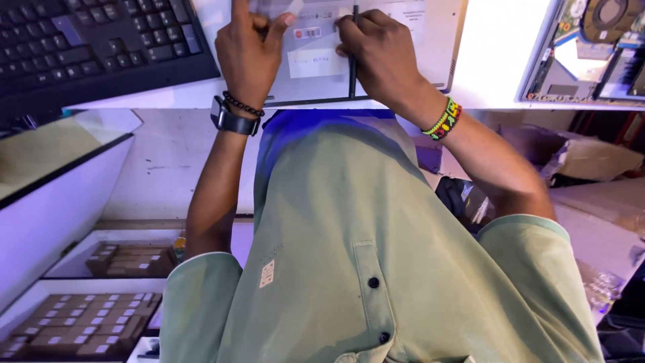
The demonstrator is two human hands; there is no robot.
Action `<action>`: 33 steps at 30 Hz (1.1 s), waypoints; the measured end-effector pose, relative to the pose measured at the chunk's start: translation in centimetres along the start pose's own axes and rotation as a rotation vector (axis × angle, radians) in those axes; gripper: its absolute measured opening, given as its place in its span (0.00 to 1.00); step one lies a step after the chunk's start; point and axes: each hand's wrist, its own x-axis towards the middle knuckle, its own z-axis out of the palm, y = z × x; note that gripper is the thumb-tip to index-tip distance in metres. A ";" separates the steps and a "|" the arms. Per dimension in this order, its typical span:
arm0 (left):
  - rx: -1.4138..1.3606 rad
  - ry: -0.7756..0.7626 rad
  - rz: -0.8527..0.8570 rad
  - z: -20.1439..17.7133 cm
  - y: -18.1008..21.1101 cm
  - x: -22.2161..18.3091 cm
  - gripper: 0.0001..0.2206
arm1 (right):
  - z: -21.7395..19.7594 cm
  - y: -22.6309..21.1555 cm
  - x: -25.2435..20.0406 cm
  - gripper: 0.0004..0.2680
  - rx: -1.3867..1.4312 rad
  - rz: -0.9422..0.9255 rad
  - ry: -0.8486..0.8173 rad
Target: The person peels adhesive stickers and labels off the bottom cover of a laptop, using a pen-like pry tool to lift sticker edges and picking the residue and paper pieces off by hand. They work around the lid surface, removing several stickers one at a time.
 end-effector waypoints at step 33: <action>-0.030 0.012 0.104 -2.1 4.2 -5.6 0.12 | -1.8 -1.0 2.3 0.08 0.023 -0.158 -0.234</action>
